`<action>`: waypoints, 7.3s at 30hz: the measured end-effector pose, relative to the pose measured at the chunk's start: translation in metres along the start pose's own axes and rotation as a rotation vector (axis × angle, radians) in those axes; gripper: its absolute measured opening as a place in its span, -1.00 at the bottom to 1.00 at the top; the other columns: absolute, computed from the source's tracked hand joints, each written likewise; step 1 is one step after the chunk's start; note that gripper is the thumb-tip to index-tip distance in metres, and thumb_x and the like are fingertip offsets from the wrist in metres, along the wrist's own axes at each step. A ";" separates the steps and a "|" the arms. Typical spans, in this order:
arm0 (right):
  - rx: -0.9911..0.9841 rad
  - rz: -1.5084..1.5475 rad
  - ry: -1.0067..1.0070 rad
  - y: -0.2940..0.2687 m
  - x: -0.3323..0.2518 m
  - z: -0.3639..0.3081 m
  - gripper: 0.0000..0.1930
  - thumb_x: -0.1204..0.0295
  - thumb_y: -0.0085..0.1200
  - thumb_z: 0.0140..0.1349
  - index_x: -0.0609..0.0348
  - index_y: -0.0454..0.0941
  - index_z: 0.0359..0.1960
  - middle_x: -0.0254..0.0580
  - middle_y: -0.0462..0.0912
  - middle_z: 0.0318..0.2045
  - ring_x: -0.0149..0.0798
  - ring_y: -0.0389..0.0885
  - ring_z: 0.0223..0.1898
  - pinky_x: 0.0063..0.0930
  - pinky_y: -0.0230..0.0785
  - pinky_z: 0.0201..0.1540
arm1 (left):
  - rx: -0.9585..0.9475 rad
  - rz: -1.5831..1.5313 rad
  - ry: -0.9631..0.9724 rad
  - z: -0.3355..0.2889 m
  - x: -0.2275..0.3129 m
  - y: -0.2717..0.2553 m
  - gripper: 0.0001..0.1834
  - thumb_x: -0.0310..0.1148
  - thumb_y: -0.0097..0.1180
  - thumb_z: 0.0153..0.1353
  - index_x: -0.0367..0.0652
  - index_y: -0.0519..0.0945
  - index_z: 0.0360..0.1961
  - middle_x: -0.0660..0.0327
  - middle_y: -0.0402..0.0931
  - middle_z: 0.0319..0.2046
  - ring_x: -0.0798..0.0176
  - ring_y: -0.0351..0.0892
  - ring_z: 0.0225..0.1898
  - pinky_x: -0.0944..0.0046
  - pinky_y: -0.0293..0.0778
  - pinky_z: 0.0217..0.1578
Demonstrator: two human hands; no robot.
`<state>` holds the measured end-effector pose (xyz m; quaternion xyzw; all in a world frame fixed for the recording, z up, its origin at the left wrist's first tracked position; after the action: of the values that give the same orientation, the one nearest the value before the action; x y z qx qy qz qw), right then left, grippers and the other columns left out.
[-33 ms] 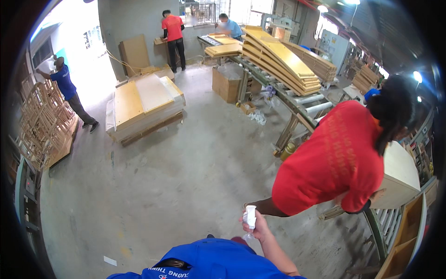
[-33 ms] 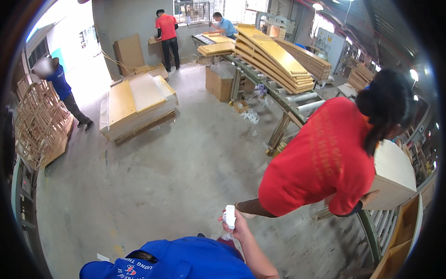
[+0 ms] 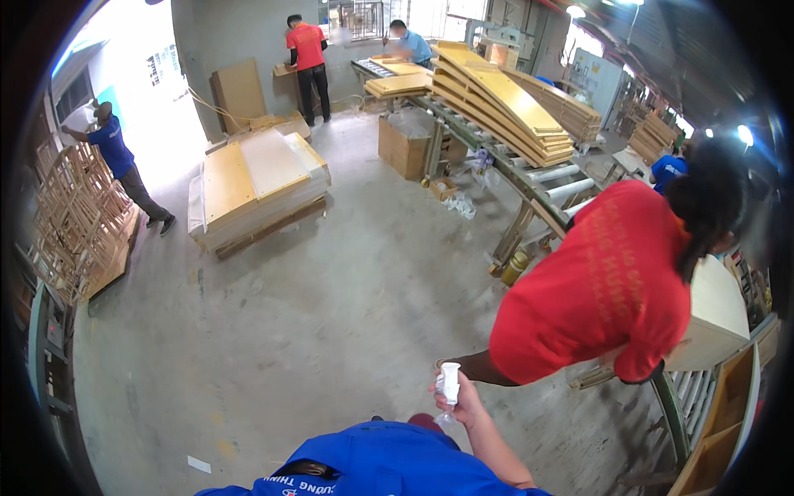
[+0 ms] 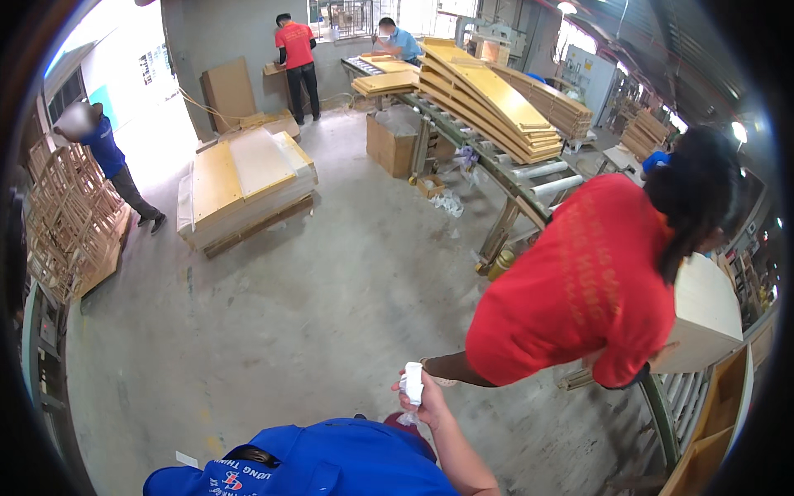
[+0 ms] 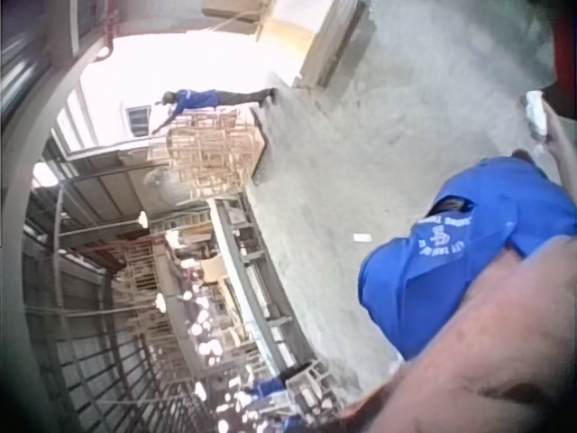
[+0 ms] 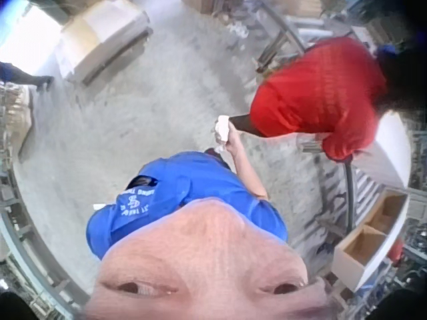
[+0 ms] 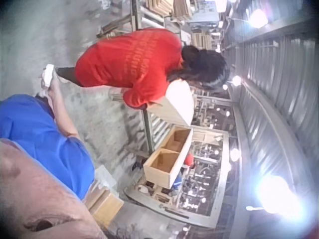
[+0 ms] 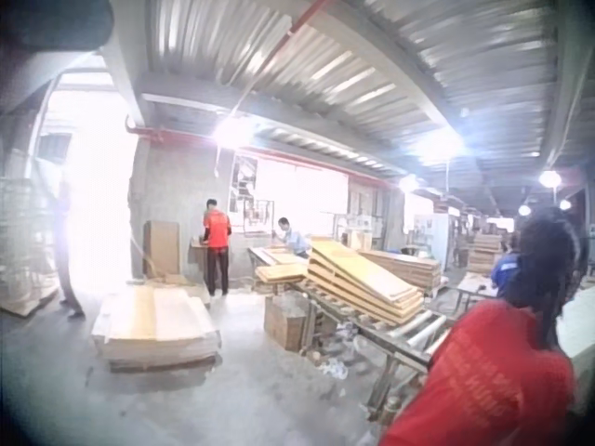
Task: The person wipes the surface of large yellow wooden panels with a white cloth. They move along a roller conveyor, wiping multiple panels one at a time in a factory setting.
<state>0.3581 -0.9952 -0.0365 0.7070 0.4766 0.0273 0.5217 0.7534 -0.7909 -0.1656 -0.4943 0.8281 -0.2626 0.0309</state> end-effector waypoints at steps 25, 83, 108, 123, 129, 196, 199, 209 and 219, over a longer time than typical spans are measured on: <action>-0.010 -0.122 0.012 0.052 -0.248 0.314 -0.64 0.15 -0.38 0.36 0.13 0.39 -0.12 -0.03 0.58 -0.44 -0.33 0.43 -0.66 -0.56 0.10 -0.74 | 0.090 -0.357 0.069 0.140 0.246 -0.152 -0.61 -0.16 -0.05 0.17 -0.23 0.52 -0.11 -0.06 0.54 -0.17 -0.07 0.52 -0.11 0.07 0.42 -0.12; 0.380 0.135 -0.782 0.014 -0.652 0.605 -0.65 0.53 -0.02 0.20 0.17 0.36 0.05 -0.25 0.54 -0.10 -0.30 0.53 -0.08 -0.40 0.37 -0.05 | -0.817 -0.088 1.288 0.234 1.157 -0.281 -0.61 -0.35 0.08 0.17 -0.25 0.39 0.00 0.29 0.47 -0.20 0.44 0.44 -0.22 0.35 0.40 -0.20; -0.101 0.164 -0.384 0.100 -0.788 0.971 -0.45 0.29 0.09 0.13 0.13 0.26 0.17 -0.24 0.45 0.04 -0.25 0.41 0.07 -0.27 0.16 0.21 | -0.820 -0.922 0.889 0.415 1.327 -0.532 -0.71 -0.51 -0.06 0.24 -0.11 0.36 0.00 0.26 0.40 -0.09 0.34 0.41 -0.04 0.30 0.37 -0.05; 0.155 0.113 -0.615 0.100 -0.959 1.043 -0.66 0.46 -0.08 0.27 0.03 0.31 0.09 -0.04 0.53 -0.16 -0.07 0.58 -0.19 -0.22 0.52 -0.36 | 0.106 -0.082 1.486 0.494 1.468 -0.626 -0.32 -0.38 0.21 0.05 -0.28 0.20 0.18 0.15 0.44 -0.33 0.22 0.45 -0.26 0.25 0.41 -0.16; -0.037 0.282 -0.691 0.066 -1.018 1.036 -0.60 0.24 -0.04 0.29 -0.08 0.27 0.15 -0.16 0.46 -0.35 -0.46 0.27 -0.57 -0.68 0.08 -0.68 | 0.180 -0.105 1.381 0.566 1.565 -0.699 -0.39 -0.44 0.13 0.07 -0.26 0.22 0.16 0.18 0.44 -0.41 0.30 0.45 -0.38 0.28 0.43 -0.28; 0.488 0.472 -1.339 0.199 -0.886 1.090 -0.38 0.69 -0.19 -0.12 0.08 0.28 0.12 0.05 0.51 -0.16 -0.38 0.34 -0.56 -0.64 0.15 -0.68 | 0.922 0.489 2.069 0.564 1.891 -0.767 -0.54 -0.08 -0.06 0.23 -0.06 0.43 0.09 0.21 0.30 0.19 0.11 0.14 0.28 -0.03 -0.01 0.27; 0.526 0.521 -1.404 0.190 -0.859 1.056 -0.40 0.53 -0.13 -0.04 -0.01 0.28 0.16 -0.03 0.49 -0.27 -0.40 0.31 -0.57 -0.65 0.11 -0.68 | 0.944 0.529 2.053 0.567 1.896 -0.757 -0.49 -0.02 -0.12 0.25 -0.05 0.39 0.13 0.21 0.28 0.20 0.11 0.13 0.28 -0.02 -0.03 0.29; 0.609 1.067 -1.529 0.128 -0.776 0.954 -0.25 -0.38 -0.36 0.14 -0.01 0.39 0.02 -0.36 0.30 -0.68 -0.50 0.08 -0.79 -0.63 -0.14 -0.77 | 1.064 0.637 1.948 0.550 1.887 -0.743 -0.50 -0.11 -0.19 0.29 -0.14 0.30 0.18 0.14 0.26 0.21 0.10 0.11 0.29 0.02 -0.07 0.29; 0.736 1.066 -1.833 0.055 -0.849 0.870 -0.62 0.37 -0.05 0.19 0.10 0.31 0.07 -0.19 0.51 -0.13 -0.26 0.44 -0.32 -0.40 0.34 -0.39 | 1.219 0.648 1.962 0.527 1.877 -0.728 -0.54 -0.13 -0.28 0.35 -0.11 0.33 0.18 0.16 0.27 0.21 0.13 0.15 0.27 0.06 -0.04 0.27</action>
<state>0.3983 -2.2107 -0.0001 0.6849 -0.4717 -0.4257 0.3565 0.5454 -2.8437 0.1110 0.2438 0.3241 -0.8564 -0.3196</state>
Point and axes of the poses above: each hand's wrist, its own z-axis towards the middle knuckle, its own y-axis out of the palm, x = y × z, the point moved 2 cm from there along z, towards the middle knuckle
